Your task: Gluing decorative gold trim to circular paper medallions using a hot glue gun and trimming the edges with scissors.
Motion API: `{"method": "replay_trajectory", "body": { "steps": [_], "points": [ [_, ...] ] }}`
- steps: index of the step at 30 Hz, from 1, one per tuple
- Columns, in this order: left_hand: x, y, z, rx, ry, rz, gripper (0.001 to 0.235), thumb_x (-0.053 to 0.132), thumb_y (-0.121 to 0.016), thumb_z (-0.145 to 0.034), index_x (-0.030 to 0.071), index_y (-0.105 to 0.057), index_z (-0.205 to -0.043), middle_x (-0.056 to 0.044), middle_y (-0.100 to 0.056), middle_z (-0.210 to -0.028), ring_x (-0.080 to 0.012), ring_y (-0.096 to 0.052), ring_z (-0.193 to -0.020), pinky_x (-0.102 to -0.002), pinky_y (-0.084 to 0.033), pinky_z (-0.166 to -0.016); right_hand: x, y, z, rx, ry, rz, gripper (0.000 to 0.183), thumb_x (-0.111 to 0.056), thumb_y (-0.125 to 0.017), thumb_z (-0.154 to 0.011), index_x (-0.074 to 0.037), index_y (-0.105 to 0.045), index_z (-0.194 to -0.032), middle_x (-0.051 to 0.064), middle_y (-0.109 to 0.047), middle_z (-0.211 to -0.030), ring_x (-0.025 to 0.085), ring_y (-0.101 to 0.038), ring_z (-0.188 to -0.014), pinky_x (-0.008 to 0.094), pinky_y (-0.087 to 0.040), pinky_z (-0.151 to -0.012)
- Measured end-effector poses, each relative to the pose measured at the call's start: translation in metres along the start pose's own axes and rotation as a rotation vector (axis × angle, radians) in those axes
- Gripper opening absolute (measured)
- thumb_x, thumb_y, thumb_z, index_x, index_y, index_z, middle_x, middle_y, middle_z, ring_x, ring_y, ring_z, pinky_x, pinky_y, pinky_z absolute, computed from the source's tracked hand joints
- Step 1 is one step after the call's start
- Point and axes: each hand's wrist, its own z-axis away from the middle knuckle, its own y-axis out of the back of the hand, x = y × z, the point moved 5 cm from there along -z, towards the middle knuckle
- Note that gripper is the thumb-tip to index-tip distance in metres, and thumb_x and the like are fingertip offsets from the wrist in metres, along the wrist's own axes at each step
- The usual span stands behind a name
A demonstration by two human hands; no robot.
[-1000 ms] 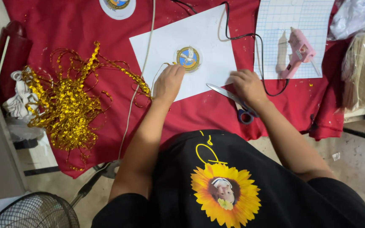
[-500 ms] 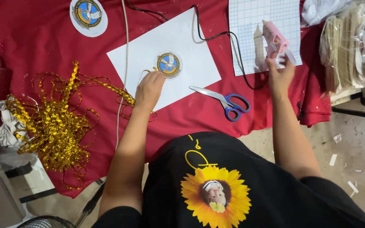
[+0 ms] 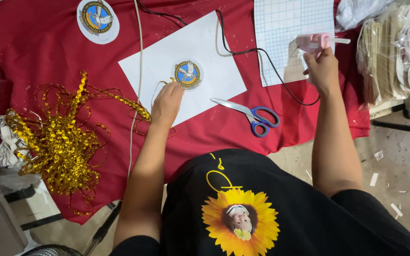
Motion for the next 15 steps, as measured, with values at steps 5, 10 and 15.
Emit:
{"method": "replay_trajectory", "body": {
  "steps": [5, 10, 15],
  "points": [
    [-0.001, 0.001, -0.001, -0.023, 0.073, -0.008, 0.015, 0.005, -0.072, -0.093, 0.004, -0.062, -0.105, -0.011, -0.066, -0.113, -0.0338, -0.065, -0.102, -0.044, -0.055, -0.083, 0.031, 0.023, -0.014, 0.036, 0.186, 0.559, 0.037, -0.018, -0.078, -0.104, 0.006, -0.057, -0.124, 0.021, -0.072, -0.101, 0.032, -0.073, -0.084, 0.040, -0.057, -0.069],
    [-0.016, -0.009, -0.001, -0.035, 0.122, 0.012, 0.013, 0.010, -0.070, -0.095, 0.004, -0.061, -0.102, -0.011, -0.064, -0.119, -0.0339, -0.065, -0.104, -0.044, -0.055, -0.083, -0.073, 0.011, 0.022, -0.003, 0.159, 0.168, 0.032, -0.016, -0.071, -0.108, 0.001, -0.057, -0.129, 0.012, -0.073, -0.110, 0.023, -0.071, -0.089, 0.036, -0.055, -0.071],
    [-0.027, -0.017, 0.003, -0.058, 0.184, 0.005, 0.009, 0.012, -0.067, -0.096, 0.007, -0.064, -0.102, -0.009, -0.063, -0.123, -0.0317, -0.067, -0.105, -0.043, -0.056, -0.084, -0.104, -0.076, 0.068, -0.476, -0.169, -0.271, 0.030, -0.025, -0.065, -0.098, -0.008, -0.061, -0.123, 0.001, -0.073, -0.104, 0.008, -0.069, -0.080, 0.023, -0.054, -0.058]
  ]
}}
